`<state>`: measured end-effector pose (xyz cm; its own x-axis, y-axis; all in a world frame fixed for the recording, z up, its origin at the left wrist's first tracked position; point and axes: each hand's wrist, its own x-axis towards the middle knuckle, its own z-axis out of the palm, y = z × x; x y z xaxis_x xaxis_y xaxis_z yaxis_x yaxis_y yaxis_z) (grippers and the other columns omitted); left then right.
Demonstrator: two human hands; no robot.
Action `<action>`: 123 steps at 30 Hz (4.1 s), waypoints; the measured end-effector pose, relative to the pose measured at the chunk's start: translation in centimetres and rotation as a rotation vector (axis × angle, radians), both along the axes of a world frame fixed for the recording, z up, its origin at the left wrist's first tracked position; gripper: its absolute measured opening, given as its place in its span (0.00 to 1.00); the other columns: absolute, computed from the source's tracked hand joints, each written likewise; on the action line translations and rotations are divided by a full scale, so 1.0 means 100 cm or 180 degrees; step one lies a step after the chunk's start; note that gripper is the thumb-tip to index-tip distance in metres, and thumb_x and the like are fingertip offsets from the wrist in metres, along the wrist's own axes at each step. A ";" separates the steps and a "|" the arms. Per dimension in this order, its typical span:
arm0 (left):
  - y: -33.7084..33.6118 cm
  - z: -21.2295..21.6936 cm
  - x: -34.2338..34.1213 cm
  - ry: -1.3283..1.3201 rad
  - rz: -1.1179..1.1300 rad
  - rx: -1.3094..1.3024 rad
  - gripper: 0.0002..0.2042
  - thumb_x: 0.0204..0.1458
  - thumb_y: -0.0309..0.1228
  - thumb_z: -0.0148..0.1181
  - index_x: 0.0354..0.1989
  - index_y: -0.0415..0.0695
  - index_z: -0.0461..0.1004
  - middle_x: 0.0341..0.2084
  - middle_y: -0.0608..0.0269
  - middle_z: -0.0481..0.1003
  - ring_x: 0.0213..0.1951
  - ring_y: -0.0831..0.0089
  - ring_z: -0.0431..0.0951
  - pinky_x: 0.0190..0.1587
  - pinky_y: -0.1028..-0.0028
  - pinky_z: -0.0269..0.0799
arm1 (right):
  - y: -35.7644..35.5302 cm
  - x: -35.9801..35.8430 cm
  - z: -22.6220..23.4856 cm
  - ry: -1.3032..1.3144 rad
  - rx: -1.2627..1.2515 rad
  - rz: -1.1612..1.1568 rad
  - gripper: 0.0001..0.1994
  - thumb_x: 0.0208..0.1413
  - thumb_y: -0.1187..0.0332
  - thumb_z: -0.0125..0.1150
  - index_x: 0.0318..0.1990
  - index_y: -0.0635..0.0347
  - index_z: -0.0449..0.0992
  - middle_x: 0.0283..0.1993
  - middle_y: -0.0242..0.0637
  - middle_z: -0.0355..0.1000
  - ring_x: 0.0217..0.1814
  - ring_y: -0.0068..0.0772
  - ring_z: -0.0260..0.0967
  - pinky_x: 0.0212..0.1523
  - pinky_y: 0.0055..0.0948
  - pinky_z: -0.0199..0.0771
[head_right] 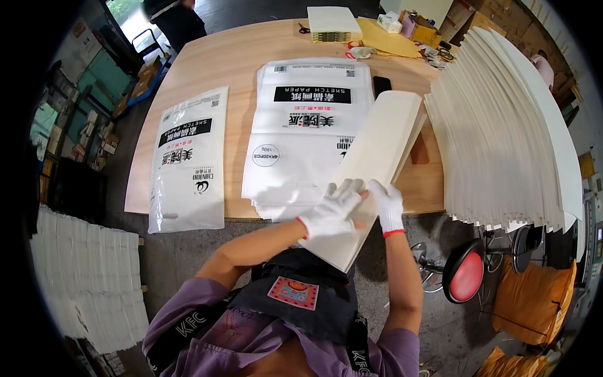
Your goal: The person takes large sheets of white paper from a stack and places them into plastic bags by hand on a table.
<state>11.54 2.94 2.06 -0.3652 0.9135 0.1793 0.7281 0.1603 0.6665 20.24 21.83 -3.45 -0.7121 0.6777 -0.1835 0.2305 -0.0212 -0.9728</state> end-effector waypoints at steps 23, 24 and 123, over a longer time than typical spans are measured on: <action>0.014 -0.082 -0.230 -0.0017 0.0479 0.0911 0.11 0.56 0.28 0.52 0.46 0.43 0.73 0.42 0.62 0.78 0.44 0.67 0.77 0.48 0.66 0.73 | -0.069 0.097 0.163 -0.0580 0.2916 0.1247 0.12 0.53 0.63 0.62 0.38 0.64 0.80 0.38 0.52 0.76 0.36 0.51 0.76 0.33 0.35 0.75; 0.014 -0.086 -0.267 -0.0462 0.0642 0.1471 0.14 0.59 0.28 0.53 0.54 0.44 0.70 0.44 0.65 0.77 0.47 0.73 0.75 0.48 0.69 0.73 | -0.070 0.096 0.158 -0.0480 0.3034 0.1379 0.13 0.52 0.61 0.62 0.35 0.63 0.80 0.38 0.51 0.76 0.33 0.51 0.75 0.31 0.38 0.75; -0.600 -0.150 -0.153 -0.1794 0.5702 0.1559 0.10 0.57 0.33 0.54 0.44 0.43 0.73 0.31 0.68 0.73 0.29 0.79 0.68 0.28 0.73 0.65 | -0.371 -0.212 -0.124 -0.0352 -0.2266 0.2384 0.09 0.61 0.69 0.58 0.45 0.60 0.72 0.38 0.31 0.74 0.37 0.25 0.73 0.37 0.27 0.75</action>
<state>-3.78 -57.06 -12.94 -0.7686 -0.6108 -0.1900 -0.3231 0.1144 0.9394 -0.98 -15.25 -15.82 -0.8608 -0.2221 -0.4579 0.5087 -0.3971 -0.7639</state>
